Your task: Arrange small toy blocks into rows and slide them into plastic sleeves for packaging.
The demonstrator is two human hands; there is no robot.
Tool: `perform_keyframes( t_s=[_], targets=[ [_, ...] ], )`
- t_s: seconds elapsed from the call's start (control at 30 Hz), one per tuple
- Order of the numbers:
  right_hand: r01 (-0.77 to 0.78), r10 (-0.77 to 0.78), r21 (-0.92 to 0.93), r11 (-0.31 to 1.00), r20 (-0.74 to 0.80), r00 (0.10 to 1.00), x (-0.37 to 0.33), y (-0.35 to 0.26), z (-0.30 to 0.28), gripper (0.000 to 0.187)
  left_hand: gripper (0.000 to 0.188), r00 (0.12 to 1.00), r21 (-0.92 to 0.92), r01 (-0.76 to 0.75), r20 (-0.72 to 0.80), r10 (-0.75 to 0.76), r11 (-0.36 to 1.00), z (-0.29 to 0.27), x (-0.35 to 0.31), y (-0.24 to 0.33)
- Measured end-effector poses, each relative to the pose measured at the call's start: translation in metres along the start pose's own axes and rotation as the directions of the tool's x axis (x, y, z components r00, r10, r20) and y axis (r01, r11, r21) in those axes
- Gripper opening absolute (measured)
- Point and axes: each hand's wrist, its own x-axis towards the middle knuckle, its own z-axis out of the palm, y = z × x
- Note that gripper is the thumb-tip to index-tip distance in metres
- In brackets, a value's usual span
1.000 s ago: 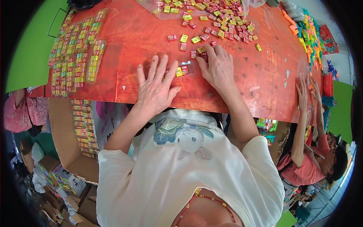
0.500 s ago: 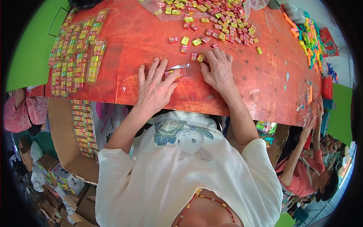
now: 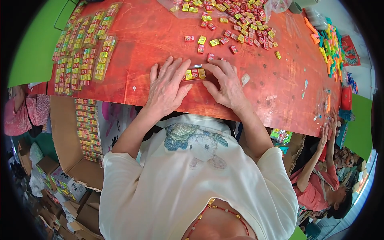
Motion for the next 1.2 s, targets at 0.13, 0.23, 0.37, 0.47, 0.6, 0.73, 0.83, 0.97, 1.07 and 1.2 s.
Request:
perform_keyframes(
  t_s=[0.13, 0.23, 0.37, 0.47, 0.6, 0.73, 0.83, 0.97, 1.07, 1.2],
  targets=[
    [0.032, -0.034, -0.068, 0.997, -0.025, 0.999, 0.001, 0.006, 0.012, 0.026, 0.060, 0.990, -0.449, 0.103, -0.039, -0.135, 0.888, -0.009, 0.000, -0.016],
    [0.057, -0.068, -0.126, 0.990, -0.087, 0.994, 0.007, 0.004, 0.017, 0.016, 0.064, 0.959, -0.811, 0.121, -0.054, -0.279, 0.572, -0.011, 0.002, -0.023],
    [0.100, -0.122, -0.256, 0.962, -0.074, 0.990, 0.007, 0.004, 0.020, 0.019, 0.064, 0.936, -0.880, 0.191, 0.030, -0.352, 0.434, -0.004, -0.001, -0.030],
    [0.137, -0.157, -0.218, 0.966, -0.076, 0.985, 0.002, 0.006, 0.024, 0.022, 0.059, 0.991, 0.093, -0.105, -0.070, 0.112, 0.990, 0.001, -0.002, -0.014],
    [0.128, -0.159, -0.276, 0.952, -0.090, 0.983, -0.002, -0.001, 0.020, 0.021, 0.046, 0.979, 0.248, -0.176, -0.059, 0.197, 0.953, 0.009, -0.008, -0.003],
    [0.153, -0.169, -0.255, 0.955, -0.040, 0.985, -0.003, -0.001, 0.019, 0.030, 0.045, 0.980, 0.231, -0.144, -0.101, 0.171, 0.962, 0.003, -0.014, -0.002],
    [0.104, -0.120, -0.162, 0.981, -0.095, 0.988, -0.003, -0.003, 0.015, 0.039, 0.040, 0.978, 0.174, -0.083, -0.176, 0.114, 0.981, -0.009, -0.017, -0.005],
    [0.066, -0.076, -0.096, 0.993, -0.101, 0.992, -0.006, 0.009, 0.018, 0.037, 0.040, 0.914, 0.288, 0.087, -0.404, 0.039, 0.954, -0.059, -0.021, -0.020],
    [0.041, -0.048, -0.072, 0.997, -0.091, 0.995, -0.005, 0.007, 0.015, 0.036, 0.038, 0.811, 0.430, 0.279, -0.585, 0.029, 0.858, -0.104, -0.022, -0.059],
    [0.040, -0.045, -0.044, 0.998, -0.111, 0.993, -0.005, 0.006, 0.016, 0.035, 0.040, 0.777, 0.461, 0.548, -0.589, -0.221, 0.698, -0.133, -0.032, -0.114]
  ],
)
